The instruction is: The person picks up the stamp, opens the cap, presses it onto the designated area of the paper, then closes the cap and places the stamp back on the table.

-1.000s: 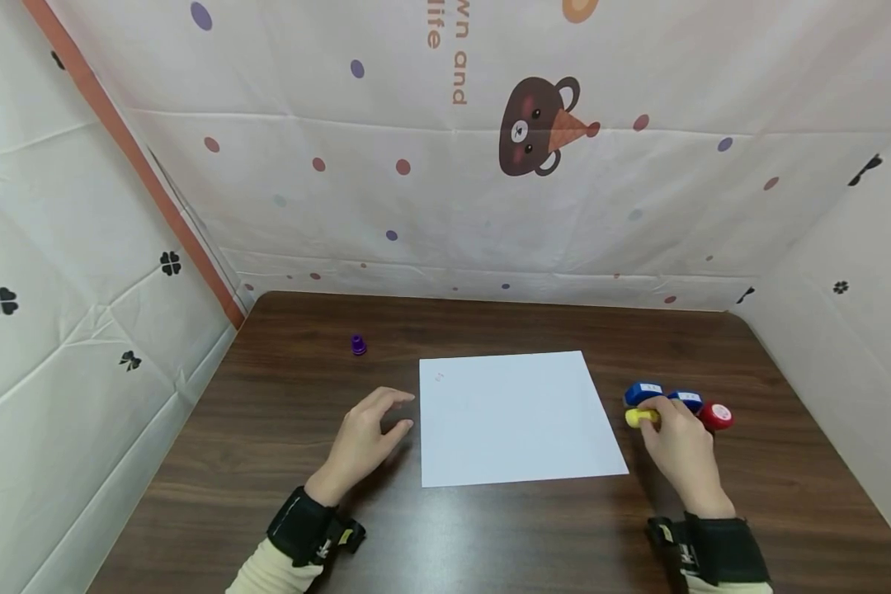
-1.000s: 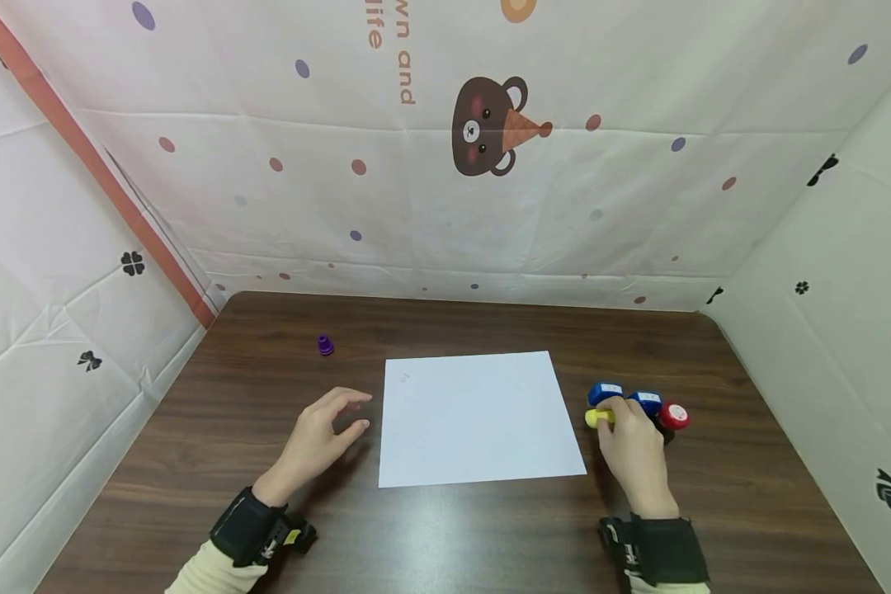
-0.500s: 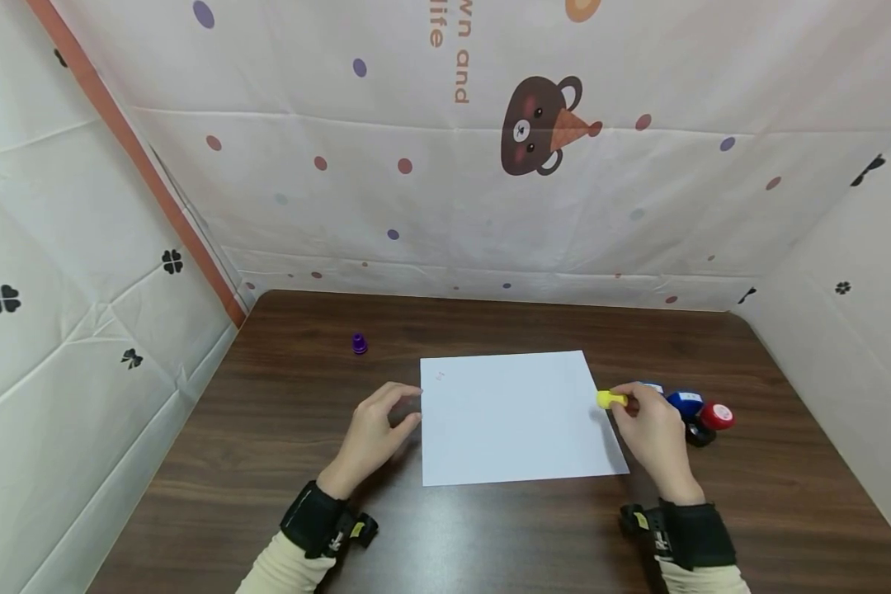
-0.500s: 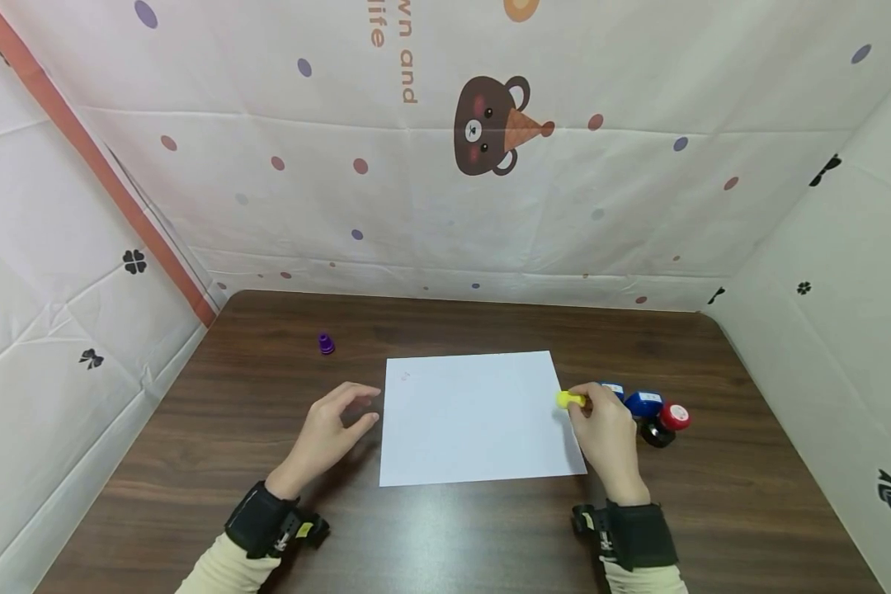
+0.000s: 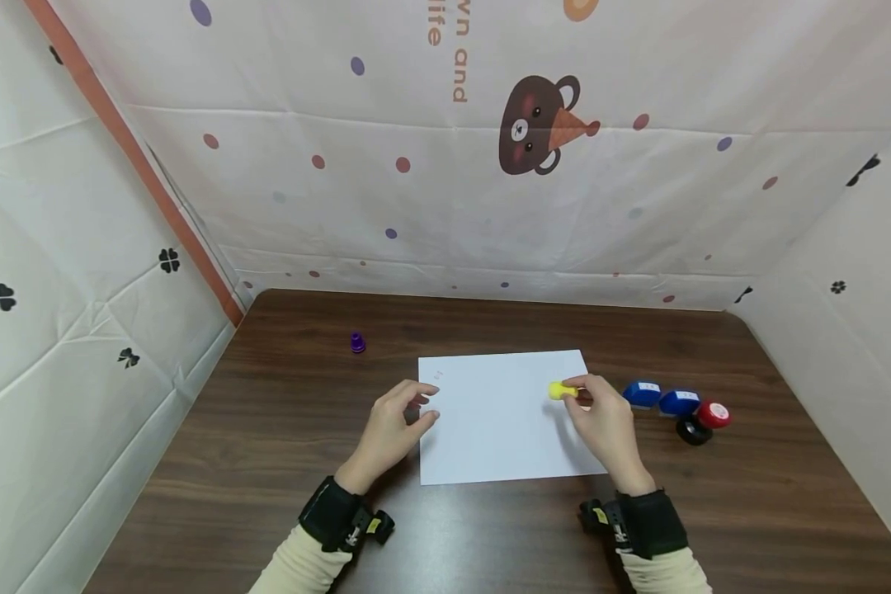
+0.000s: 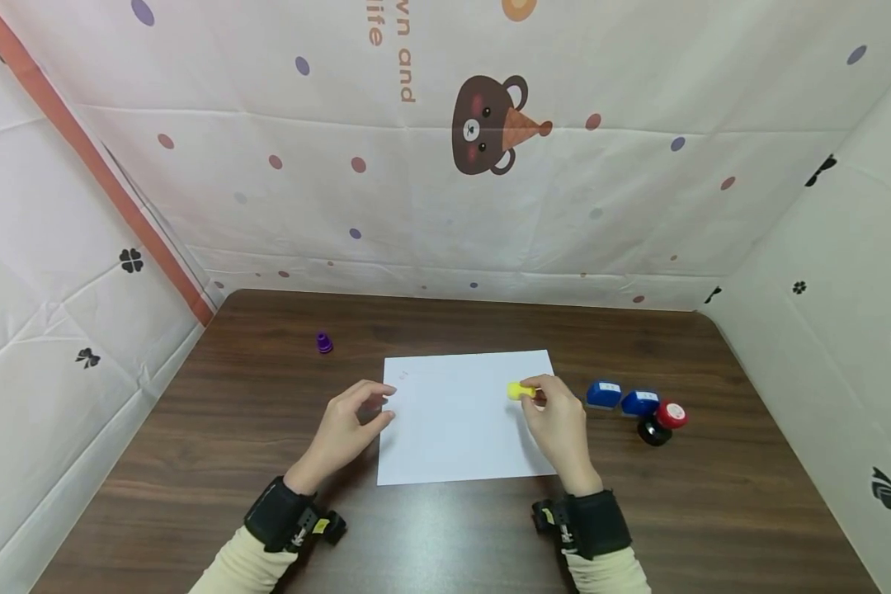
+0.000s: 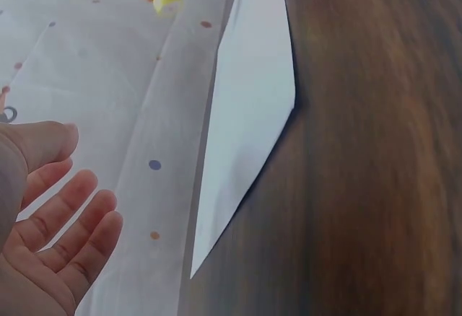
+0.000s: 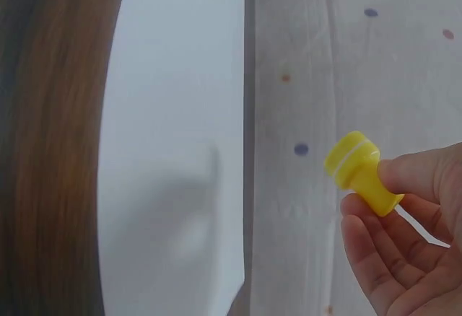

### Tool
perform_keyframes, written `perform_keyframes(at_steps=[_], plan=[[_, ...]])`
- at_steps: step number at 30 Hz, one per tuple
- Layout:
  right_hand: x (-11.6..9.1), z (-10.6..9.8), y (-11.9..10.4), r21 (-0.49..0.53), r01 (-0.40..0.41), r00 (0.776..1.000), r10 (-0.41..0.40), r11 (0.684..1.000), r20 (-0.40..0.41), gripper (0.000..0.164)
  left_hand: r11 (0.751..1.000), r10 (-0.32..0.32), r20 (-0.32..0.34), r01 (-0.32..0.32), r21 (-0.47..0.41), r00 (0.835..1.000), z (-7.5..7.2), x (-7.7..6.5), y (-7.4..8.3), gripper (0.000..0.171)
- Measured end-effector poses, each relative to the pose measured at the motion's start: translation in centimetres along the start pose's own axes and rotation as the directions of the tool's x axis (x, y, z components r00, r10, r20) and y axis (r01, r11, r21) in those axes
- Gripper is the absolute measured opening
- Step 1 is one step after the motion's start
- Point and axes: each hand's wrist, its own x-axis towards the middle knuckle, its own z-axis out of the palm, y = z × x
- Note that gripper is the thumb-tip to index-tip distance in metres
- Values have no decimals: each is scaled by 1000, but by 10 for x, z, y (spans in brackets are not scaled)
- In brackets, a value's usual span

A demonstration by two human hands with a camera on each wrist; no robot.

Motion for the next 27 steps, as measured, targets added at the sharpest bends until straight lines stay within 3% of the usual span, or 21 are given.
perform_keyframes(at_steps=[9,15,18,23,25,27], plan=[[3,20,-15,77,9,999,-12,997,36,21,999,15,-36,-16,-39,999,10,6,7,28],[5,32,-24,182,-58,998,53,982,28,21,999,6,-73,-9,-40,997,20,13,15,25],[4,43,-21,266,-88,996,84,960,26,20,998,-4,-76,0,-55,997,27,17,19,24],[-3,76,8,307,-11,1000,15,952,-11,17,997,-25,-69,19,-77,997,36,20,26,24],[-3,75,1,329,-43,999,35,943,32,18,996,-30,-60,25,-85,998,38,21,27,25],[-2,64,-18,370,-127,990,96,920,102,17,995,-36,-53,31,-91,998,41,21,29,25]])
